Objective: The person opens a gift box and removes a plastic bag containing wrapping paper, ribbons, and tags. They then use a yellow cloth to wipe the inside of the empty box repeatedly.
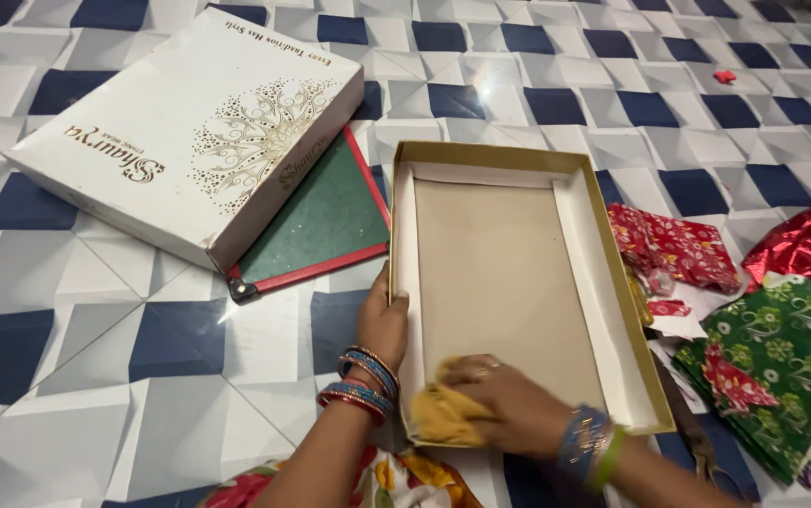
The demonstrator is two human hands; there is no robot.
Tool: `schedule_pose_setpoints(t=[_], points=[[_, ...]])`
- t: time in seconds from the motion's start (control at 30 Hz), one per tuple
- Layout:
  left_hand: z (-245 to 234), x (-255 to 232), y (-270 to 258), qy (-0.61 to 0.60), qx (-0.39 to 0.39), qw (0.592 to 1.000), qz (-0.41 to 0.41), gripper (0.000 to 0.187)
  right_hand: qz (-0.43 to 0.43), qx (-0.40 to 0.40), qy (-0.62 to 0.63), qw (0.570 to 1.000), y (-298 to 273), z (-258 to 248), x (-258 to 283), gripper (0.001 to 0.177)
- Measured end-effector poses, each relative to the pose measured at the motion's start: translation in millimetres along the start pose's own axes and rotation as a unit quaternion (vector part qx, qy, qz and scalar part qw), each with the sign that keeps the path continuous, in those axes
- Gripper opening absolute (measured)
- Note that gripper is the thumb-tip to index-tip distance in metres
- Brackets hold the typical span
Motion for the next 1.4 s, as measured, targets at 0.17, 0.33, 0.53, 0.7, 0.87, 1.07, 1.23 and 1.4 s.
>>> schedule_pose_setpoints(t=[0.17,0.33,0.53,0.7,0.87,1.07,1.23,1.4], points=[[-3,-8,-5,0.030,-0.025,0.999,-0.013,0.049,0.209,0.087,-0.113,0.967,-74,-61,-57,0.051],[2,-2,-10,0.072,-0.054,0.996,-0.006,0.044,0.359,0.056,-0.014,0.932,-69,-60,-28,0.054],[-4,4,-5,0.040,-0.032,0.998,0.021,0.044,0.188,-0.012,0.119,0.975,14,-2,33,0.043],[-3,1,-6,0.024,-0.051,0.998,0.026,0.045,0.094,0.048,0.021,0.994,-30,-22,10,0.043],[0,2,-8,0.029,-0.058,0.998,-0.017,0.045,0.319,0.120,-0.068,0.938,-102,-65,-48,0.039],[0,-6,-7,0.004,-0.027,0.999,0.027,0.045,0.271,-0.017,0.038,0.962,-32,-32,10,0.040],[-9,-6,-9,-0.002,-0.041,0.999,-0.035,0.048,0.029,-0.067,0.015,0.997,5,-17,41,0.031],[-3,-9,-7,-0.012,-0.025,0.999,-0.030,0.048,0.128,-0.006,-0.051,0.990,-74,-61,-31,0.030]])
Point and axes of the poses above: each hand's wrist, its own y-axis towards the middle knuckle, its own z-axis out of the palm, x = y × z, the point moved 5 cm from there along y, towards the middle knuckle, and after that the axes turned 11 degrees about -y, right-handed, at the moved point
